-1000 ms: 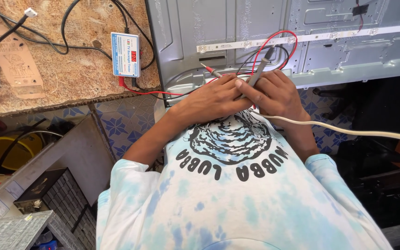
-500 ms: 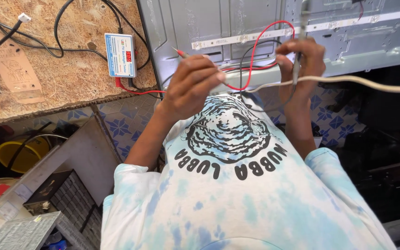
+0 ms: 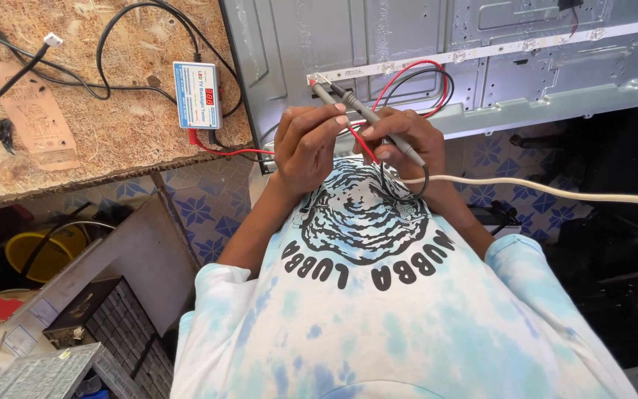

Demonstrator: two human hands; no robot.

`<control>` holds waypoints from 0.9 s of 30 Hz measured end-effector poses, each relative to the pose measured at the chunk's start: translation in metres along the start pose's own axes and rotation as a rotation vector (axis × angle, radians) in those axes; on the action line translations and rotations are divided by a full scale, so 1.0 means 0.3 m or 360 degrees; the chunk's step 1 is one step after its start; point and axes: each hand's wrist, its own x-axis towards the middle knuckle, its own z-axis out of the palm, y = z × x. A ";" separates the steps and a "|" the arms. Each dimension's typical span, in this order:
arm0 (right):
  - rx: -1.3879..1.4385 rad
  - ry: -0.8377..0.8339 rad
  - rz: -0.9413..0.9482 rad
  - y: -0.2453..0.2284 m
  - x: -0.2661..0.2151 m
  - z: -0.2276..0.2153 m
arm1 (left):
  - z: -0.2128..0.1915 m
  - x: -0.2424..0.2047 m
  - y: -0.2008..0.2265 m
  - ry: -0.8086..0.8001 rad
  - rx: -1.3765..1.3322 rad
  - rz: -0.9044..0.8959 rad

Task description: The person uses a multimeter to test the electrical continuity of LED strips mounted on the back of a television. They systematically touch the probes to various points along the strips to check for power or faults.

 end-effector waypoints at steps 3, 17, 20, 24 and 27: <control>0.0145 -0.0025 -0.0035 0.011 -0.011 -0.012 | -0.009 0.021 -0.001 -0.0018 0.0041 -0.0058; -0.0320 -0.0168 -0.0012 -0.092 0.015 0.071 | -0.010 -0.015 0.016 -0.0434 0.0017 -0.0645; -0.0374 -0.0288 0.0012 -0.101 0.016 0.066 | -0.015 -0.012 0.013 -0.0501 -0.0035 -0.0681; -0.0337 -0.0407 0.0019 -0.110 0.027 0.066 | -0.019 -0.008 0.016 -0.0602 0.0017 -0.0697; -0.0360 -0.0372 -0.0026 -0.120 0.038 0.071 | -0.022 -0.030 0.002 -0.0496 0.0047 -0.0647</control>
